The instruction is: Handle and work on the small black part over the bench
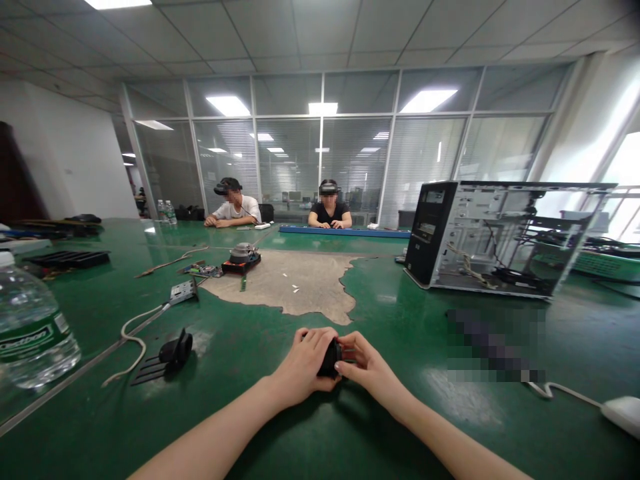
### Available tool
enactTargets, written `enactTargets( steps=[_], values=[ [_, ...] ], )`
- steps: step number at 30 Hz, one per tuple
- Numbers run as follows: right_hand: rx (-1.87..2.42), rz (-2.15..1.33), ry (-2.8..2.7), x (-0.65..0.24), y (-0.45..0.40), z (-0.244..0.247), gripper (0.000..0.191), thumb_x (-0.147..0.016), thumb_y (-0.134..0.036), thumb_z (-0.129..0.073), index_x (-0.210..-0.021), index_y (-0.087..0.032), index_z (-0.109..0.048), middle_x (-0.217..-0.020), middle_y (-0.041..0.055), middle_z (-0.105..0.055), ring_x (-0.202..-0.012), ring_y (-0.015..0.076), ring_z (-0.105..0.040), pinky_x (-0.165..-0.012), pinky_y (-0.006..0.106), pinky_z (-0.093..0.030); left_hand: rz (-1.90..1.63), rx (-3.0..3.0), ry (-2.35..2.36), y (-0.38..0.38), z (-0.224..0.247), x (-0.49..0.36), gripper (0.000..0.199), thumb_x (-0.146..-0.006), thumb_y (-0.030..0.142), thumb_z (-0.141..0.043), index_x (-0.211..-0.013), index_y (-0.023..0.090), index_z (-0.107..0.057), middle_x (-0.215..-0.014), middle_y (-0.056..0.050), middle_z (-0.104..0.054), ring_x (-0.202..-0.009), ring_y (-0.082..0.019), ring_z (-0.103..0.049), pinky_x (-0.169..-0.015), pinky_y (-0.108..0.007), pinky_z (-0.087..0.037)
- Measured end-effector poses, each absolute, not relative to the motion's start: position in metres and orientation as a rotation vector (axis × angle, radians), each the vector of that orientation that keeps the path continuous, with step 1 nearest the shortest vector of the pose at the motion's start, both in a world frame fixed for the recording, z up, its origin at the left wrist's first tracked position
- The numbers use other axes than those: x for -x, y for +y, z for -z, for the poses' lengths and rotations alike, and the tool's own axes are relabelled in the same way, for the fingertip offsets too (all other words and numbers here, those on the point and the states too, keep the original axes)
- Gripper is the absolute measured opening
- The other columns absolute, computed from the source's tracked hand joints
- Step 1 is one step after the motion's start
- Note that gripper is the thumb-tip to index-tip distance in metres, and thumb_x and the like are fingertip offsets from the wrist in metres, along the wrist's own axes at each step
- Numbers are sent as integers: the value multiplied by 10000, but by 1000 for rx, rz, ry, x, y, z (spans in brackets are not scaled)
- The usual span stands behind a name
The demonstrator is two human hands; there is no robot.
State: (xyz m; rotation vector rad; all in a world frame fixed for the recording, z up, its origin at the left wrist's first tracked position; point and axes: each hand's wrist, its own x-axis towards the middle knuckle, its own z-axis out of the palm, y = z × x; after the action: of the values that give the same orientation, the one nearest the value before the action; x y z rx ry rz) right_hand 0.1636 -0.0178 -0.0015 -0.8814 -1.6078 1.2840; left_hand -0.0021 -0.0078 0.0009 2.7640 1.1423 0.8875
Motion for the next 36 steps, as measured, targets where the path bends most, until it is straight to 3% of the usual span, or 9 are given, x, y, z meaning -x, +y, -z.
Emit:
enactTargets(
  steps=[5, 11, 22, 29, 36],
  values=[
    [897, -1258, -1597, -163, -19, 1, 264, -703, -354, -594, -881, -205, -468, -882, 28, -571, -857, 168, -553, -733, 302, -446, -900, -2750, 1159, -8, 0, 1, 592, -611, 274, -620, -1127, 216, -334, -1120, -58, -487, -1028, -220, -441, -891, -374, -272],
    [946, -1254, -1575, -162, -18, 3, 341, -684, -364, -609, -931, -194, -447, -896, 42, -561, -832, 170, -554, -711, 315, -455, -879, -2747, 1163, -7, 1, 0, 559, -623, 269, -606, -1113, 210, -346, -1115, -64, -491, -1031, -226, -441, -887, -378, -269],
    [930, -1221, -1575, -163, -15, 5, 244, -711, -384, -576, -821, -194, -470, -824, 3, -561, -754, 131, -547, -677, 271, -443, -836, -2767, 1148, -8, -2, 3, 603, -630, 298, -618, -1146, 213, -317, -1139, -66, -478, -1037, -225, -437, -881, -368, -259],
    [1020, -1215, -1590, -163, -14, 4, 315, -690, -383, -587, -913, -185, -486, -885, 33, -555, -771, 148, -549, -664, 292, -454, -823, -2772, 1162, -9, -4, 3, 615, -625, 290, -619, -1152, 212, -313, -1152, -67, -466, -1057, -227, -420, -887, -366, -252],
    [902, -1253, -1630, -164, -18, 1, 286, -662, -295, -635, -869, -209, -458, -896, 9, -547, -869, 155, -541, -725, 289, -459, -820, -2778, 1146, -10, -3, 3, 572, -646, 282, -600, -1141, 210, -324, -1138, -54, -475, -1034, -215, -432, -883, -359, -250]
  ],
)
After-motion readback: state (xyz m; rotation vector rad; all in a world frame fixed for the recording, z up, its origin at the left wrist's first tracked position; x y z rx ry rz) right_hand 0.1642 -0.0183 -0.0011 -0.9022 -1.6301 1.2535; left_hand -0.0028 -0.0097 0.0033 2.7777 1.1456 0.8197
